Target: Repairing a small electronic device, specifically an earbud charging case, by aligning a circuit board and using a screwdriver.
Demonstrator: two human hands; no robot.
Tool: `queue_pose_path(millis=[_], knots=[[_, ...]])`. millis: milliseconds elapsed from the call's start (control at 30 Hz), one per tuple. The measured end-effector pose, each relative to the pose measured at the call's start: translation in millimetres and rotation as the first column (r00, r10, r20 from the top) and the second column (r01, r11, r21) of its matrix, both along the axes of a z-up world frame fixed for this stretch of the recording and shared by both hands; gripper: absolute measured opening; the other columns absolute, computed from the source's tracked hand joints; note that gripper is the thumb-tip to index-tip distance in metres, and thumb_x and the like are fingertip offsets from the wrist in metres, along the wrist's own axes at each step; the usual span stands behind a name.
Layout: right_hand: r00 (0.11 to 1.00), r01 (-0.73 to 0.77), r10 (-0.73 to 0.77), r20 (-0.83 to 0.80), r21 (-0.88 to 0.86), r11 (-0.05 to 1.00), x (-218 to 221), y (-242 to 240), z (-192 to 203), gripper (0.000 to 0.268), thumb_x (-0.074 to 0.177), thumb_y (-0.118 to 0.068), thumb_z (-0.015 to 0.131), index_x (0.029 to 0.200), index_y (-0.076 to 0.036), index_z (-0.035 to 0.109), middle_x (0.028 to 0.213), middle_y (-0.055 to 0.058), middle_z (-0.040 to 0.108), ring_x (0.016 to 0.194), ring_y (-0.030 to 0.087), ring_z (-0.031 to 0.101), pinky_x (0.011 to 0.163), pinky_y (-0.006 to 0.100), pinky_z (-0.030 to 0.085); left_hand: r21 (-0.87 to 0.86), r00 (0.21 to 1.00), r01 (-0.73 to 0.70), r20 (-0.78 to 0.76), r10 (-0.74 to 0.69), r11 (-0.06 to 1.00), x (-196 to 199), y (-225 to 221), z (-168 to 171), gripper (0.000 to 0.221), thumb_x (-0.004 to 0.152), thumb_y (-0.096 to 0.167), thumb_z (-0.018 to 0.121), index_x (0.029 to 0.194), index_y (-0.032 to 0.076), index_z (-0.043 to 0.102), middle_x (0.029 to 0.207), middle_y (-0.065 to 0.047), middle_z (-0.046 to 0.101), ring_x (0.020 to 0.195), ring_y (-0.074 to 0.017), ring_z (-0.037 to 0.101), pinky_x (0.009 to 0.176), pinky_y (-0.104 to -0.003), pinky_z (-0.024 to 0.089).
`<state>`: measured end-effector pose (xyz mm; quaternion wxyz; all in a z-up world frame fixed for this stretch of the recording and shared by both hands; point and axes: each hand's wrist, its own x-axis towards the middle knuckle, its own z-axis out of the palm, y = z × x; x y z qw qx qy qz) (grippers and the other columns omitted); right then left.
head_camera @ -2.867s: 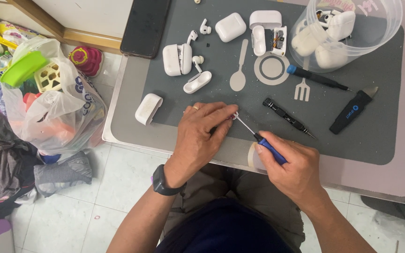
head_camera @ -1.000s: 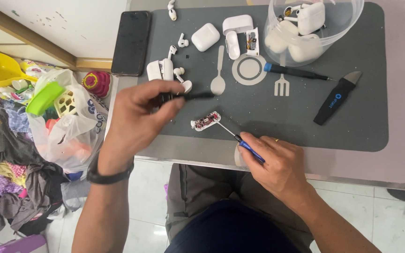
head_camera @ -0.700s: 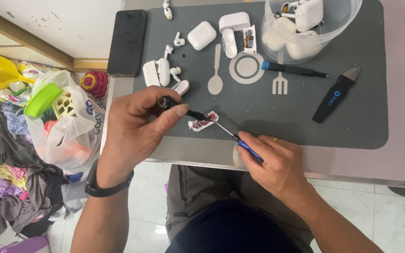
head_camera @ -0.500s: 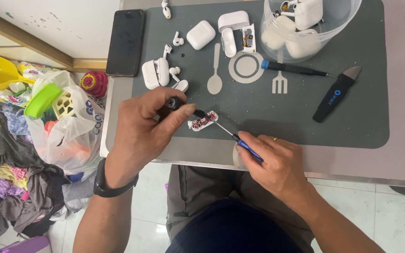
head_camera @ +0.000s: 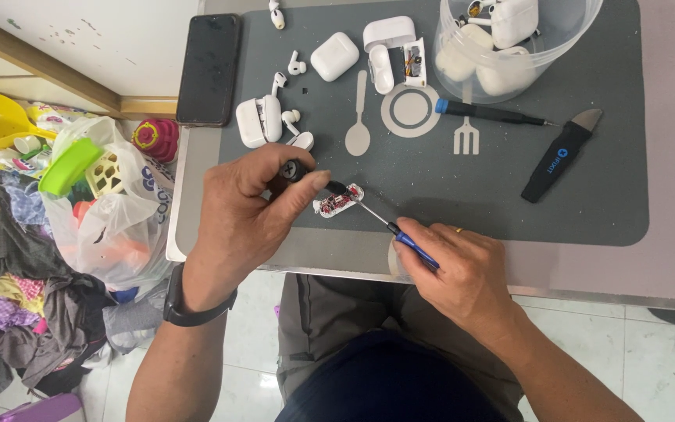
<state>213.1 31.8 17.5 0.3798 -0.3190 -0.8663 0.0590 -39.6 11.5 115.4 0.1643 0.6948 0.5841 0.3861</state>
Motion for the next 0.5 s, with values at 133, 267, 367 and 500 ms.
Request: queue_pose_path(millis=[133, 267, 367, 500], knots=[[1.0, 0.003, -0.003, 0.006, -0.007, 1.0, -0.3, -0.2, 2.4, 0.015, 0.091, -0.005, 0.081, 0.106, -0.006, 0.076, 0.075, 0.001, 0.069, 0.053, 0.014, 0.057, 0.049, 0.029, 0.045, 0.007, 1.0, 0.028, 0.007, -0.028, 1.0, 0.8, 0.5, 0.0, 0.012, 0.099, 0.021, 0.073, 0.097, 0.01, 0.069, 0.075, 0.003, 0.065, 0.062, -0.0084, 0.05, 0.06, -0.024, 0.043], [1.0, 0.005, -0.005, -0.003, -0.011, 1.0, -0.6, -0.7, 0.5, 0.015, 0.09, -0.005, 0.082, 0.104, -0.006, 0.076, 0.073, 0.001, 0.068, 0.053, 0.014, 0.056, 0.049, 0.029, 0.045, -0.016, 1.0, 0.011, 0.013, -0.011, 1.0, 2.0, 0.1, 0.4, 0.011, 0.099, 0.021, 0.073, 0.096, 0.011, 0.069, 0.075, 0.004, 0.065, 0.062, -0.0079, 0.049, 0.06, -0.023, 0.042], [1.0, 0.0, 0.0, -0.017, -0.005, 1.0, -0.4, -0.2, -0.1, 0.015, 0.09, -0.003, 0.082, 0.104, -0.005, 0.076, 0.072, 0.001, 0.067, 0.052, 0.014, 0.055, 0.047, 0.028, 0.044, -0.011, 1.0, 0.009, 0.003, -0.009, 1.0, 1.5, 0.1, -0.1, 0.012, 0.099, 0.022, 0.073, 0.096, 0.011, 0.069, 0.074, 0.004, 0.064, 0.062, -0.0081, 0.049, 0.06, -0.024, 0.042], [1.0, -0.009, 0.009, -0.019, 0.0, 1.0, -1.1, 0.2, 2.3, 0.014, 0.091, -0.002, 0.081, 0.104, -0.004, 0.077, 0.074, 0.002, 0.07, 0.054, 0.014, 0.058, 0.048, 0.028, 0.045, -0.006, 1.0, 0.01, 0.011, -0.01, 1.0, 1.6, 0.5, 0.2, 0.012, 0.099, 0.022, 0.073, 0.096, 0.011, 0.069, 0.075, 0.004, 0.065, 0.062, -0.0079, 0.05, 0.06, -0.024, 0.043]])
